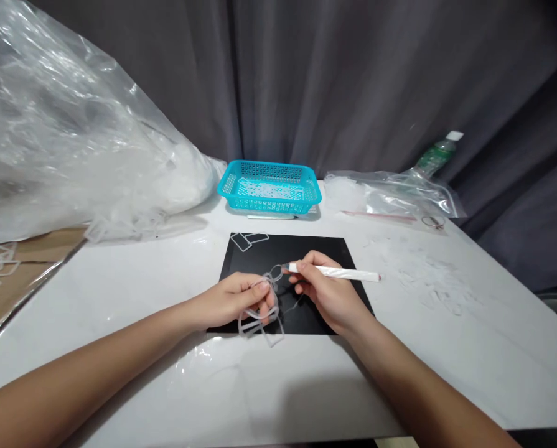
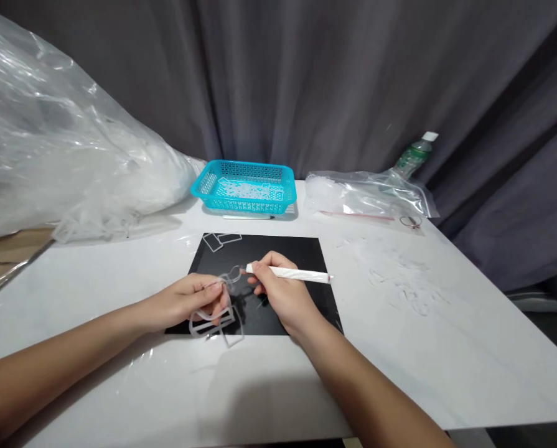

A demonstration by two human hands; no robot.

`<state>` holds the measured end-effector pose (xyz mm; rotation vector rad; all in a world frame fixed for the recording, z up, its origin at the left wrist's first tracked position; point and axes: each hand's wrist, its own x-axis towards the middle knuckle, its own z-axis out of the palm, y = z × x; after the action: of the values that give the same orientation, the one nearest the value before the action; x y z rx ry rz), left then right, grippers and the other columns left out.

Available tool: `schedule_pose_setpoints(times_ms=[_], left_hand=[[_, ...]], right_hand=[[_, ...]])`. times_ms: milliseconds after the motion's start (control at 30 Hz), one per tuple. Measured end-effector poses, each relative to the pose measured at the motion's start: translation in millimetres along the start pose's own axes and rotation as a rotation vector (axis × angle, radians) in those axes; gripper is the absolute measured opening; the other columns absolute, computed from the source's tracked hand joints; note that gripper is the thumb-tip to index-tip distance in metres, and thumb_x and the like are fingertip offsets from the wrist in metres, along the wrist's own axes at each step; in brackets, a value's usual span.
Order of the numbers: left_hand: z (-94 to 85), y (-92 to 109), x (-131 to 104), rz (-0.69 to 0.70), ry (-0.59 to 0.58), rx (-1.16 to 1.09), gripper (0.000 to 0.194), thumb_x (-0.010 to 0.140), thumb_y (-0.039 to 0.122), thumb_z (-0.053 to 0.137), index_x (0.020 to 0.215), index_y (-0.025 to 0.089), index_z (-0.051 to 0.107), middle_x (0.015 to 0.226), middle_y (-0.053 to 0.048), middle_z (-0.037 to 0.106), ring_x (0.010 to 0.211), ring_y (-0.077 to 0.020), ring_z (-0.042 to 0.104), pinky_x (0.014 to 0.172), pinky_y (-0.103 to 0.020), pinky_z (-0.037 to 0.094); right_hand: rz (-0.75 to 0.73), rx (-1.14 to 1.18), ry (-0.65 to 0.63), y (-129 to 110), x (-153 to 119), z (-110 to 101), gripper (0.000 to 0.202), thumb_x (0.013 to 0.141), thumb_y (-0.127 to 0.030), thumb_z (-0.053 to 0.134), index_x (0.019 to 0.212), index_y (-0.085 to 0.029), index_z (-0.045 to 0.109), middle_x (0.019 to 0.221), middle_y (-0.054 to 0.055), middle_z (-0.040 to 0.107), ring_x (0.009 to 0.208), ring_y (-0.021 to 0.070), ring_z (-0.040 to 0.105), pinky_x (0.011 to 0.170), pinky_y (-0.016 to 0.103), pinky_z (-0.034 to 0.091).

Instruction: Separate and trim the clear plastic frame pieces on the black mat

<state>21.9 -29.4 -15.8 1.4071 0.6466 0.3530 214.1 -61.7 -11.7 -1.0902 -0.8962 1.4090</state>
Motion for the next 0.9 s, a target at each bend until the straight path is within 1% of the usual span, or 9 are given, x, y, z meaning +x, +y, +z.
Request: schedule_pose_setpoints(times_ms=[167,300,400,500,600,700,800,867,900], left_hand=[[-4.5,-1.9,1.3,-0.013,0.119,-0.222,0.044,0.085,0.056,0.052,0.072,0.014,0.054,0.05,0.003,0.049,0.041,-0.0055,0.027,0.04,-0.018,0.017],[-9.8,-1.3,-0.4,0.051,0.066,-0.323,0.055,0.072,0.067,0.061,0.08,0.013,0.059,0.053,0.003,0.048,0.045,-0.0065,0.033,0.042,-0.018,0.022],[-12.1,-0.2,-2.1,0.065,0.015,-0.331,0.048,0.064,0.055,0.076,0.076,0.012,0.058,0.057,0.005,0.044,0.048,-0.0054,0.034,0.044,-0.017,0.023],[-12.7,0.8,-2.7,0.028,0.026,-0.321,0.035,0.068,0.038,0.078,0.07,0.012,0.055,0.055,0.005,0.042,0.047,-0.0046,0.032,0.043,-0.017,0.021],[-12.0,1.1,-1.9,0.023,0.028,-0.337,0.035,0.07,0.039,0.075,0.067,0.012,0.053,0.05,0.007,0.039,0.043,-0.0036,0.027,0.041,-0.017,0.018],[-10.5,0.6,-0.6,0.024,0.049,-0.334,0.033,0.071,0.038,0.075,0.069,0.012,0.055,0.053,0.003,0.049,0.044,-0.0042,0.034,0.041,-0.016,0.022],[-10.1,-1.1,-1.5,0.163,0.241,-0.218,0.024,0.076,0.035,0.071,0.082,0.014,0.061,0.072,-0.004,0.065,0.053,-0.0093,0.052,0.047,-0.018,0.036],[-12.2,-3.2,-4.6,0.371,0.403,0.047,0.013,0.08,0.029,0.067,0.086,0.017,0.067,0.083,-0.007,0.07,0.066,-0.0141,0.061,0.058,-0.024,0.045],[-14.1,-4.6,-6.7,0.497,0.437,0.222,0.009,0.081,0.025,0.066,0.085,0.019,0.07,0.087,-0.008,0.071,0.071,-0.0157,0.062,0.063,-0.027,0.047]], right_hand=[[0.064,-0.035,-0.109,-2.3,-6.5,1.5,0.023,0.078,-0.032,0.065,0.065,-0.018,0.051,0.064,-0.001,0.064,0.05,0.0073,0.049,0.046,0.018,0.035],[0.043,-0.02,-0.152,-4.2,-9.8,2.6,0.02,0.078,-0.029,0.064,0.066,-0.019,0.052,0.079,0.001,0.069,0.062,0.0101,0.057,0.052,0.02,0.04],[0.05,-0.046,-0.176,-4.2,-9.7,1.4,0.02,0.079,-0.029,0.063,0.067,-0.019,0.052,0.087,0.003,0.071,0.073,0.0134,0.062,0.061,0.024,0.045],[0.053,-0.074,-0.243,-4.6,-11.2,1.3,0.018,0.08,-0.028,0.061,0.067,-0.019,0.051,0.082,0.004,0.072,0.074,0.0152,0.064,0.063,0.026,0.045],[0.038,-0.109,-0.312,-5.4,-14.5,2.3,0.018,0.081,-0.026,0.059,0.067,-0.019,0.05,0.082,0.004,0.072,0.073,0.0146,0.063,0.061,0.025,0.043],[0.025,-0.131,-0.301,-5.1,-15.5,3.0,0.019,0.081,-0.027,0.06,0.067,-0.019,0.05,0.086,0.004,0.072,0.068,0.0126,0.061,0.058,0.024,0.043],[0.021,-0.112,-0.158,-4.6,-12.6,2.5,0.018,0.078,-0.028,0.063,0.067,-0.018,0.052,0.081,0.003,0.071,0.064,0.0121,0.062,0.052,0.021,0.043],[0.04,-0.057,-0.054,-5.9,-10.5,2.2,0.018,0.076,-0.028,0.064,0.067,-0.018,0.052,0.078,0.002,0.07,0.063,0.0124,0.063,0.047,0.019,0.042],[0.071,-0.018,-0.035,-7.2,-10.1,2.3,0.019,0.075,-0.028,0.065,0.067,-0.019,0.051,0.078,0.002,0.07,0.063,0.0129,0.065,0.046,0.018,0.042]])
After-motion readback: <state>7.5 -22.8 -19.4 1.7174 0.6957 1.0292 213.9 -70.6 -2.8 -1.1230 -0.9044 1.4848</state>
